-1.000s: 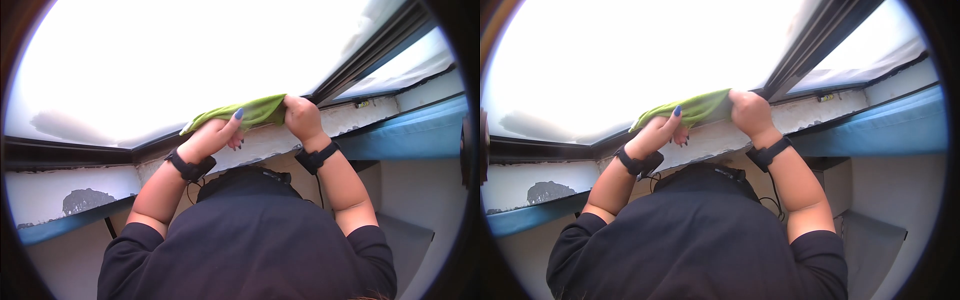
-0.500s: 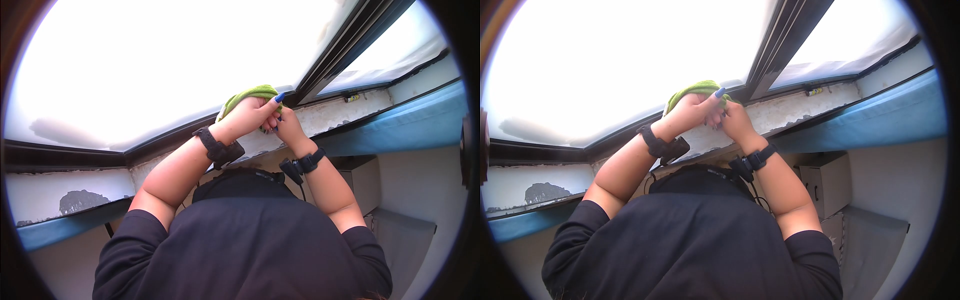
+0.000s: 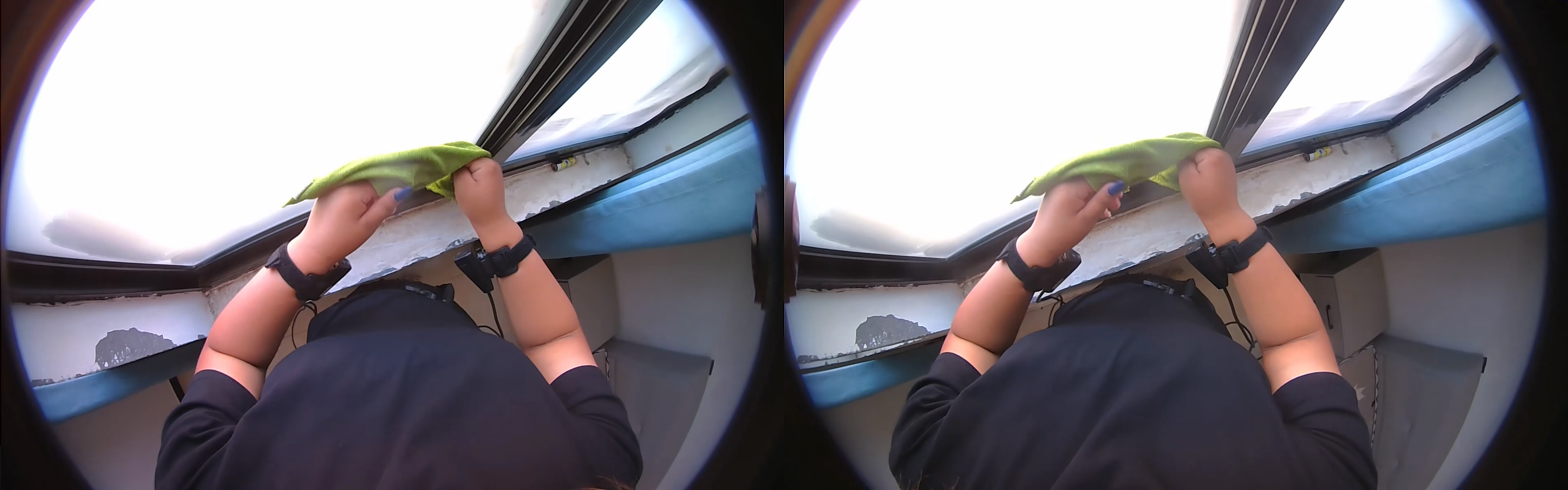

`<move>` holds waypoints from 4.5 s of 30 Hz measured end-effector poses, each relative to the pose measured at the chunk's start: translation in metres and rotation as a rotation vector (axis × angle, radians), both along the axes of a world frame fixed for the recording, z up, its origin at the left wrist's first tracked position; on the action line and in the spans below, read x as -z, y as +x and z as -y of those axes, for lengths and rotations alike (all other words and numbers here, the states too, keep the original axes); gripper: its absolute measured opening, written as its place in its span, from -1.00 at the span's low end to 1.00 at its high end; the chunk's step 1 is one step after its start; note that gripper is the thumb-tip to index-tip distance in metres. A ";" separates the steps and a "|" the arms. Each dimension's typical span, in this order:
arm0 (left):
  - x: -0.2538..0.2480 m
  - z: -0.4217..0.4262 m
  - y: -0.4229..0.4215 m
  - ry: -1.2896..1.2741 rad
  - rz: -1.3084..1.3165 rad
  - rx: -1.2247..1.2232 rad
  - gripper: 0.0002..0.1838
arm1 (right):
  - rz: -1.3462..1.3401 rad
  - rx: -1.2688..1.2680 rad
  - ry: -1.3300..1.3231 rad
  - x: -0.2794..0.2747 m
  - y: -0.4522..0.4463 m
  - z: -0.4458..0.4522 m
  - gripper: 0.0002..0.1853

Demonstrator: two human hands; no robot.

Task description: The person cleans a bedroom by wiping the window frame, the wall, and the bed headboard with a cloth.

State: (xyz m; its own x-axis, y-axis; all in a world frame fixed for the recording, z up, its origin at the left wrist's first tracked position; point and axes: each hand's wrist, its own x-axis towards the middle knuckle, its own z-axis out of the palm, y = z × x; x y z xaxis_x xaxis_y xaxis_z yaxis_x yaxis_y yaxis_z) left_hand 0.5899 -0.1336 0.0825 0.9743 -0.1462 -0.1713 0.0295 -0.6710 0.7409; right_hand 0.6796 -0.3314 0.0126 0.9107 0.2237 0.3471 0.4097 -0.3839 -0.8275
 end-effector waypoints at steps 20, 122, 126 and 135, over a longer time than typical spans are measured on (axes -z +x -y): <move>-0.048 0.057 0.038 -0.558 -0.138 -0.183 -0.22 | -0.085 0.067 0.604 -0.069 -0.002 -0.025 -0.81; -0.018 -0.168 -0.126 -0.133 0.061 -0.781 -0.19 | 0.035 -0.784 -0.850 -0.128 -0.123 -0.257 -0.77; -0.038 -0.186 -0.139 -0.283 0.587 -0.930 -0.20 | 0.246 -0.754 -0.518 -0.179 -0.135 -0.268 -0.79; -0.003 -0.200 -0.146 -0.239 0.320 -0.947 -0.16 | 0.538 -0.746 -0.559 -0.164 -0.141 -0.281 -0.88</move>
State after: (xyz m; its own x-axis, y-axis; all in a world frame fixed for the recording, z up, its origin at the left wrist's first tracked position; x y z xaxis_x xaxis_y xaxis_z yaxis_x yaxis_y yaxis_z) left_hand 0.4441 0.0662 0.0854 0.7023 0.7101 0.0497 0.2475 -0.3090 0.9183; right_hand 0.5388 -0.0506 0.1770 0.2374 0.9109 0.3377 0.9549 -0.1549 -0.2533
